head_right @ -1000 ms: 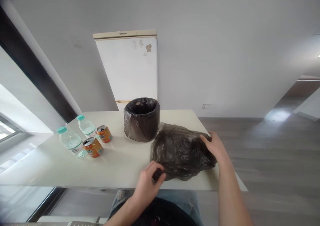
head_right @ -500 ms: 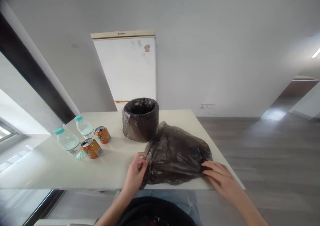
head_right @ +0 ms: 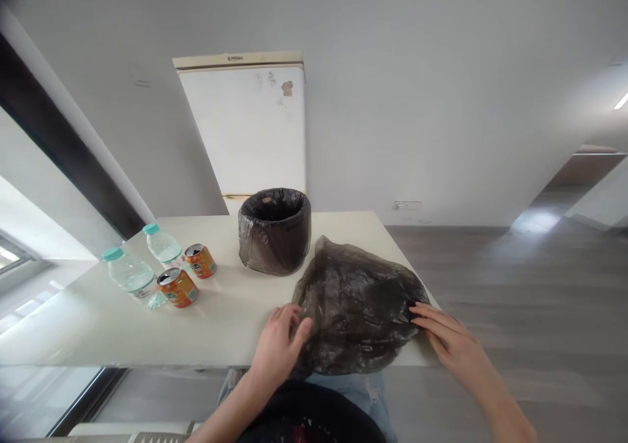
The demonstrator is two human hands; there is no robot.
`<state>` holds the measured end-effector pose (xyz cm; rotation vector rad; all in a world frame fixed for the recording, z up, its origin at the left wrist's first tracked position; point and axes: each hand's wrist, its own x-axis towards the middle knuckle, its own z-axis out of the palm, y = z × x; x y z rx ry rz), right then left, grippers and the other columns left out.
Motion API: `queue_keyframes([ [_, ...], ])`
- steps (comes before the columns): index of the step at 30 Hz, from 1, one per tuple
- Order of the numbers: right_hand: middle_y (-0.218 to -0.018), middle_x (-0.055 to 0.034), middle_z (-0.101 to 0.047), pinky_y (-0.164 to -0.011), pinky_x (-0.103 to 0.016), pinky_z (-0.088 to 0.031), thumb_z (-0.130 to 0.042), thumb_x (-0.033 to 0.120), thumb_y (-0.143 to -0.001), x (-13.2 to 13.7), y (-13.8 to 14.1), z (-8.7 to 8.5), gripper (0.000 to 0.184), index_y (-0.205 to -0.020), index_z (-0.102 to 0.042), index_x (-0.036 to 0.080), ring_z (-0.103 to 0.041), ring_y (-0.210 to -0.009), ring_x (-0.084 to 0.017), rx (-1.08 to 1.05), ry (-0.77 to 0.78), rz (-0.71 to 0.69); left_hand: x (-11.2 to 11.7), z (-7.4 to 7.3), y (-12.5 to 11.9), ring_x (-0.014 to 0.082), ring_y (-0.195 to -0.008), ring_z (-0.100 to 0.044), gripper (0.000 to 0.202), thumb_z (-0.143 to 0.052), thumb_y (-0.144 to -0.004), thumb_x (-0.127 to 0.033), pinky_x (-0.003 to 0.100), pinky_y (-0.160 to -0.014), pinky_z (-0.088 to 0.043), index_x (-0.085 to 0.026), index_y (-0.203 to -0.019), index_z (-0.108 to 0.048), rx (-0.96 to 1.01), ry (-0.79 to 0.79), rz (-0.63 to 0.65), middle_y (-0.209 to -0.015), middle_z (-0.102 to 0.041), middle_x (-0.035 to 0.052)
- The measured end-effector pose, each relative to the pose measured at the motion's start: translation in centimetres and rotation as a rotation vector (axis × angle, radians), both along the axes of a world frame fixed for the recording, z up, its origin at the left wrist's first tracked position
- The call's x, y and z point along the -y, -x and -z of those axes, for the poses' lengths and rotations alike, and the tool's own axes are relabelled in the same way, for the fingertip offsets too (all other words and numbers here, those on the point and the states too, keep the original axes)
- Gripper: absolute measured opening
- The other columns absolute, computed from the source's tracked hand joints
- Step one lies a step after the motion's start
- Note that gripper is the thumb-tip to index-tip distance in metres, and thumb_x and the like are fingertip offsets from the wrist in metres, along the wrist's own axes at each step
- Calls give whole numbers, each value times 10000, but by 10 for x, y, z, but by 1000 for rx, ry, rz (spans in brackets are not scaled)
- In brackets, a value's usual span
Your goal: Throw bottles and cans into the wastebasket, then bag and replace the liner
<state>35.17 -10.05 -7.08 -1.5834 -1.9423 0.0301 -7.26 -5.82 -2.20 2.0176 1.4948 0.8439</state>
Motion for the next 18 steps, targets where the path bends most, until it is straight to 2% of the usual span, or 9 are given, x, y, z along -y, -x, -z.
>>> queue_keyframes([
  [1,-1303,-48,-750,-1049,-511,-574,-459,452,-1023,-1,1,4,375,-1064,-809,322,-691,-1251,-305,9,-7,-16,1,0,-8,308,-1006,-603,336,-542,-1003,-532,422,-874,-484,-212,-992,-647,-40,-1,22,-979,-658,100],
  [3,-1325,-43,-739,-1047,-497,-577,-461,449,-1036,-2,1,9,367,-1095,-801,323,-689,-1256,-296,33,-14,-38,0,4,-21,313,-1054,-579,265,-603,-975,-445,438,-911,-493,-201,-880,-640,-94,-13,48,-1057,-636,114],
  [6,-1330,-36,-737,-1031,-481,-577,-455,425,-1049,-1,-2,12,354,-1094,-792,325,-688,-1255,-286,64,-39,-49,-7,13,-26,275,-1037,-567,203,-519,-996,-233,432,-941,-502,-197,-814,-601,-85,-48,54,-1058,-608,100],
  [10,-1307,-31,-747,-1028,-485,-559,-458,429,-1046,3,-9,9,349,-1065,-792,328,-702,-1228,-286,87,-93,-6,-17,21,-7,254,-989,-563,251,-440,-1029,-178,434,-935,-511,-203,-825,-584,-39,-98,-19,-994,-592,82],
  [14,-1278,-35,-762,-991,-474,-567,-445,444,-1037,1,-10,10,370,-1054,-796,328,-717,-1195,-283,112,-80,-20,-23,24,14,263,-998,-560,254,-449,-1030,-181,441,-923,-521,-204,-825,-597,-106,-119,-22,-1016,-590,85],
  [16,-1264,-41,-766,-949,-449,-578,-450,430,-1030,-1,-9,9,361,-1068,-792,322,-729,-1161,-274,118,-70,-27,-24,25,19,262,-999,-566,240,-439,-1029,-162,449,-931,-523,-204,-885,-626,-121,-127,-32,-1028,-595,85],
  [18,-1243,-41,-769,-913,-425,-578,-445,366,-1018,-4,-8,6,345,-1077,-781,313,-739,-1115,-259,119,-80,-10,-26,26,21,260,-1028,-582,238,-423,-1031,-141,451,-949,-527,-211,-1026,-650,-98,-153,-52,-1065,-606,87],
])
